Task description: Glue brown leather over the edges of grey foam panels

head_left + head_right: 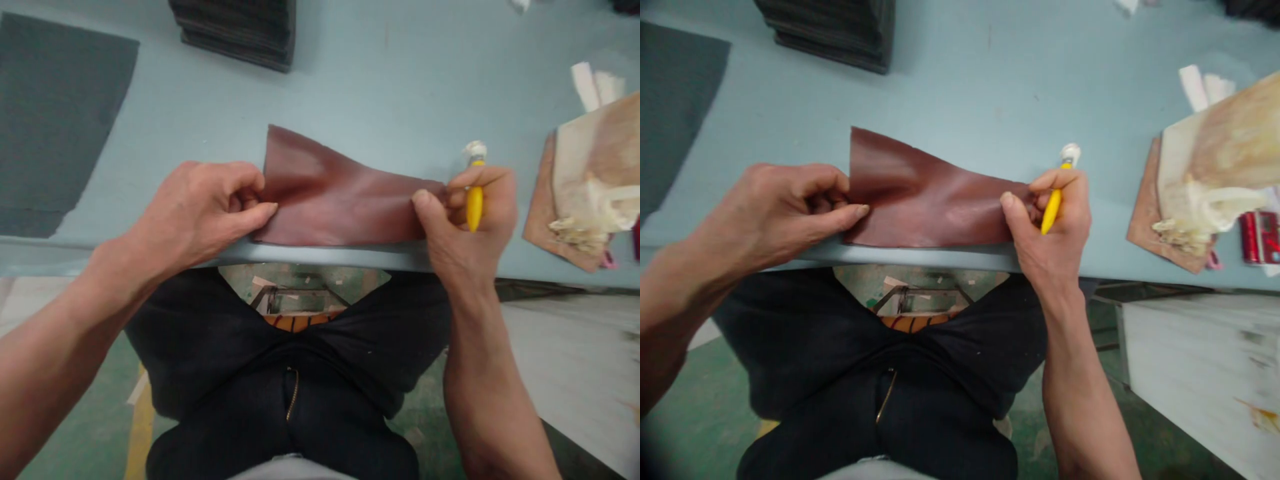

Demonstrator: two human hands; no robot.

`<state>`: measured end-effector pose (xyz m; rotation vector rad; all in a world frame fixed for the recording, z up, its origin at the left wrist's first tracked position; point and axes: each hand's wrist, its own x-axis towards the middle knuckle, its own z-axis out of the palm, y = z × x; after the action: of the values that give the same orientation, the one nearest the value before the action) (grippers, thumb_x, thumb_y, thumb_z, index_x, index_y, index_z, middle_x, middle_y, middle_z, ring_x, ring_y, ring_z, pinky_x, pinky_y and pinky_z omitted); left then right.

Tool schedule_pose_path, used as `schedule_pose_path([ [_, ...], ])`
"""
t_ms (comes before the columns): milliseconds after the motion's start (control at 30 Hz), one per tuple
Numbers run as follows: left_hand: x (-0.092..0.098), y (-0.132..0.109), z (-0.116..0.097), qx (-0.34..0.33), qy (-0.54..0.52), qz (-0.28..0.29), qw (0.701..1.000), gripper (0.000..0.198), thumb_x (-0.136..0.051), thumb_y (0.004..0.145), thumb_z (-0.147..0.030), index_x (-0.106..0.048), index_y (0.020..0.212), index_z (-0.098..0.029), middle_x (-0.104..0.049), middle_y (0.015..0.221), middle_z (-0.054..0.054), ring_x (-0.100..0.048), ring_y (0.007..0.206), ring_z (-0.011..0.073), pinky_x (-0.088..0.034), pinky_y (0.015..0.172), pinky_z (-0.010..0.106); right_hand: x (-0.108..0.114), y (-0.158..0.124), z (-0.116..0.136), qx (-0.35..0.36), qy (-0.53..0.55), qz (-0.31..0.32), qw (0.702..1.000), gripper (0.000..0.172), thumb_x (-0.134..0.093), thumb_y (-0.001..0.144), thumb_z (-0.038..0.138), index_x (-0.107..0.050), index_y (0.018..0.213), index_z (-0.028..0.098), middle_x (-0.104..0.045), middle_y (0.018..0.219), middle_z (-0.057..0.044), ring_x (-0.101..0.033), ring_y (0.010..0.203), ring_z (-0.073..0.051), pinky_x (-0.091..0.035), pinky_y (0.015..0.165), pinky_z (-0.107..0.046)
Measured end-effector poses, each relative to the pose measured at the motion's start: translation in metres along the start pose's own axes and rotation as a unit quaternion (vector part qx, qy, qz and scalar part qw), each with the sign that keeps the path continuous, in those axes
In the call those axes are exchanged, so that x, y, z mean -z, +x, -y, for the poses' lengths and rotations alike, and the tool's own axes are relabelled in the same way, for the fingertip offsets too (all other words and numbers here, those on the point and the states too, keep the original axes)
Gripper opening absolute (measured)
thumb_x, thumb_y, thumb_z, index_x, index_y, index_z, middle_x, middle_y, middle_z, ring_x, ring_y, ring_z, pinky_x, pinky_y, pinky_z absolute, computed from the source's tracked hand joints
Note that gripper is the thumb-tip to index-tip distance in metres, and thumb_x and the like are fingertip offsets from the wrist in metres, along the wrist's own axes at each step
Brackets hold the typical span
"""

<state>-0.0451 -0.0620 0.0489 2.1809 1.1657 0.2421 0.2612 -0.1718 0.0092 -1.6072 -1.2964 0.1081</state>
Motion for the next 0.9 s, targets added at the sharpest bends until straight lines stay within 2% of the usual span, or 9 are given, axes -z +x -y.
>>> schedule_pose_path([
  [200, 0.000, -0.005, -0.005, 0.048, 0.028, -0.002, 0.998, 0.033, -0.061, 0.094, -0.053, -0.062, 0.084, -0.022, -0.061, 0.069, -0.004, -0.052, 0.065, 0.0128, -0.037, 0.067, 0.029, 0.007, 0.005, -0.008, -0.008, -0.028, 0.063, 0.998, 0.031, -0.081, 0.092, 0.045, -0.054, 0.099, 0.031, -0.052, 0.083, 0.001, -0.052, 0.071, -0.017, -0.052, 0.066, -0.036],
  [367, -0.001, -0.006, -0.009, 0.087, 0.053, -0.012, 0.995, 0.038, -0.060, 0.093, -0.059, -0.065, 0.088, -0.022, -0.058, 0.066, -0.005, -0.050, 0.065, 0.0126, -0.038, 0.065, 0.027, 0.004, 0.007, -0.017, -0.015, 0.019, 0.081, 0.996, 0.032, -0.080, 0.092, 0.046, -0.053, 0.099, 0.030, -0.054, 0.085, 0.002, -0.060, 0.077, -0.017, -0.058, 0.073, -0.036],
  [567, 0.000, -0.007, -0.013, 0.110, 0.118, -0.029, 0.986, 0.042, -0.055, 0.091, -0.061, -0.067, 0.092, -0.021, -0.061, 0.071, -0.005, -0.052, 0.066, 0.0117, -0.038, 0.063, 0.024, 0.000, 0.008, -0.023, -0.008, 0.053, 0.102, 0.993, 0.027, -0.078, 0.091, 0.037, -0.054, 0.101, 0.030, -0.058, 0.089, 0.003, -0.061, 0.078, -0.017, -0.060, 0.078, -0.037],
  [733, 0.001, -0.006, -0.012, 0.128, 0.161, -0.028, 0.978, 0.038, -0.055, 0.094, -0.061, -0.066, 0.092, -0.024, -0.060, 0.070, -0.005, -0.055, 0.066, 0.0146, -0.038, 0.062, 0.026, 0.001, 0.010, -0.025, -0.026, 0.049, 0.117, 0.992, 0.028, -0.079, 0.092, 0.040, -0.056, 0.103, 0.031, -0.060, 0.088, 0.002, -0.061, 0.079, -0.019, -0.060, 0.081, -0.039],
  [900, 0.003, -0.007, -0.012, 0.134, 0.152, -0.032, 0.979, 0.030, -0.060, 0.093, -0.057, -0.063, 0.088, -0.027, -0.061, 0.070, -0.006, -0.054, 0.070, 0.0175, -0.038, 0.064, 0.028, 0.003, 0.012, -0.023, -0.036, 0.038, 0.140, 0.989, 0.029, -0.082, 0.090, 0.041, -0.057, 0.102, 0.031, -0.062, 0.089, 0.002, -0.062, 0.079, -0.020, -0.061, 0.082, -0.040],
])
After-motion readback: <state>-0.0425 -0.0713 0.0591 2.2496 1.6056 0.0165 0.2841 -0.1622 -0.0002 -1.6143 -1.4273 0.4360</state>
